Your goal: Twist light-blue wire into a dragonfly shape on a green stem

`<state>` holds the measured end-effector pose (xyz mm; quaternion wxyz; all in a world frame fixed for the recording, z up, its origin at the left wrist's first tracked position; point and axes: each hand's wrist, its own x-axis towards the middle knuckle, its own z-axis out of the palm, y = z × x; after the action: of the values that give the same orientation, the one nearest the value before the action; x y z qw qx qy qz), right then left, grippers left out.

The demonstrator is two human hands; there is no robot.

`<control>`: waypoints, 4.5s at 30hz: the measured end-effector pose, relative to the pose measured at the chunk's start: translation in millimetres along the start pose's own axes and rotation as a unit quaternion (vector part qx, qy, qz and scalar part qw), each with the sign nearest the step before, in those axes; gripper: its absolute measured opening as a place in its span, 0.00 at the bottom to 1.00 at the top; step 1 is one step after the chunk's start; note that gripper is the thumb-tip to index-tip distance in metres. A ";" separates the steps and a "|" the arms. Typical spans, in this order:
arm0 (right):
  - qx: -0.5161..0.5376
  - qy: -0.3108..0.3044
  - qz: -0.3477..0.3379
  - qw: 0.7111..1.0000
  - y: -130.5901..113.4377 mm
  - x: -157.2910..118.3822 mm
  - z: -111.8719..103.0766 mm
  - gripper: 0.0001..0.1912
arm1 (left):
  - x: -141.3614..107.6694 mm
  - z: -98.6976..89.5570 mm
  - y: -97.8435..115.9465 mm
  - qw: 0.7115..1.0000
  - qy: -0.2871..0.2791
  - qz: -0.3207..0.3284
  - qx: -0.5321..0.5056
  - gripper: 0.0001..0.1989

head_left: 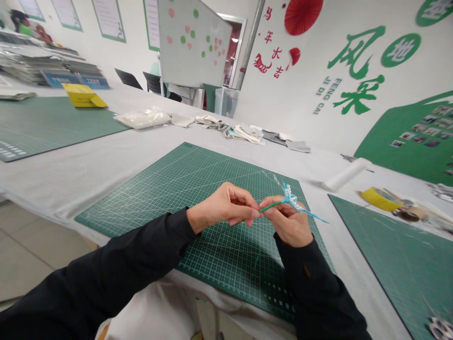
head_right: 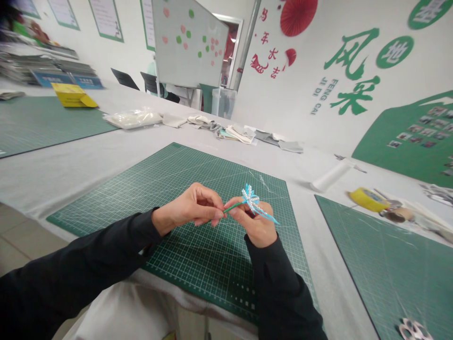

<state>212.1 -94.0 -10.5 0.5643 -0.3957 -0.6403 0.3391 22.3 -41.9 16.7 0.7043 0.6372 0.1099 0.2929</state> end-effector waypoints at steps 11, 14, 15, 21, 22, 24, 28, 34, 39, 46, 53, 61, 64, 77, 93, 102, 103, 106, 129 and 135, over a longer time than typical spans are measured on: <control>0.028 0.075 0.007 0.997 -3.0 2.3 15.5 0.04 | 3.4 4.4 -3.2 0.995 0.094 0.040 0.005 0.10; 0.028 0.097 0.014 0.995 -2.0 2.0 17.3 0.04 | 4.0 6.6 -4.6 0.992 0.115 0.048 0.005 0.09; 0.030 0.104 0.014 0.994 -1.9 1.8 18.1 0.05 | 4.1 7.2 -4.9 0.992 0.120 0.050 0.004 0.09; 0.027 0.129 0.008 0.991 -4.0 1.1 22.3 0.05 | 3.9 8.5 -4.6 0.990 0.127 0.055 -0.005 0.11; 0.021 0.131 0.007 0.991 -4.7 0.9 22.4 0.05 | 3.9 8.6 -4.3 0.991 0.125 0.054 -0.007 0.11; 0.008 0.133 0.009 0.991 -6.9 0.6 22.2 0.06 | 3.7 8.4 -3.8 0.992 0.117 0.051 -0.015 0.12; -0.013 0.126 0.015 0.992 -13.0 -0.1 21.2 0.06 | 3.0 6.8 -4.5 0.994 0.093 0.018 -0.044 0.11; -0.036 0.128 0.023 0.991 -18.7 0.8 22.6 0.06 | 3.1 4.9 -8.1 0.995 0.080 0.006 -0.058 0.10; 0.014 0.084 0.023 0.996 -20.1 1.7 22.9 0.04 | 5.1 -0.9 -8.0 0.995 0.066 -0.004 -0.081 0.08; -0.061 0.097 0.047 0.992 -22.6 0.8 21.8 0.07 | 5.3 -1.9 -10.3 0.989 0.049 -0.061 -0.128 0.08; -0.089 0.134 0.052 0.986 -18.5 1.6 25.5 0.08 | 8.0 8.7 -12.2 0.987 0.133 -0.017 -0.093 0.13; -0.068 0.102 0.059 0.991 -20.5 2.0 29.0 0.09 | 7.6 8.7 -12.3 0.988 0.139 0.014 -0.067 0.14; -0.075 0.102 0.071 0.989 -20.7 2.0 30.4 0.09 | 8.3 9.5 -13.1 0.982 0.174 0.064 -0.046 0.12; -0.019 0.102 0.101 0.989 -13.4 1.9 37.7 0.11 | 7.9 8.4 -11.5 0.968 0.211 0.047 -0.131 0.10; 0.052 0.068 0.135 0.987 -12.0 0.2 38.9 0.09 | 7.7 3.2 -8.5 0.980 0.165 0.040 -0.100 0.11; 0.103 0.071 0.195 0.973 -11.4 1.4 38.2 0.10 | 8.8 0.9 -3.2 0.980 0.182 -0.011 -0.075 0.13; 0.100 0.069 0.201 0.972 -11.1 1.1 38.1 0.10 | 9.0 -0.1 -3.3 0.980 0.183 -0.014 -0.076 0.13; 0.097 0.061 0.205 0.972 -10.0 0.3 37.7 0.11 | 9.7 -2.8 -5.7 0.980 0.181 -0.016 -0.079 0.14; 0.145 0.051 0.195 0.969 -10.6 1.8 36.4 0.11 | 10.9 -9.8 -16.1 0.971 0.109 -0.027 -0.212 0.09; 0.153 0.049 0.190 0.969 -11.8 2.2 37.2 0.11 | 10.4 -9.5 -17.6 0.969 0.111 -0.029 -0.217 0.09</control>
<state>173.7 -97.0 -4.0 0.5737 -0.4355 -0.4656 0.5142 30.5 -28.5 0.5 0.8175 0.4292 0.1400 0.3577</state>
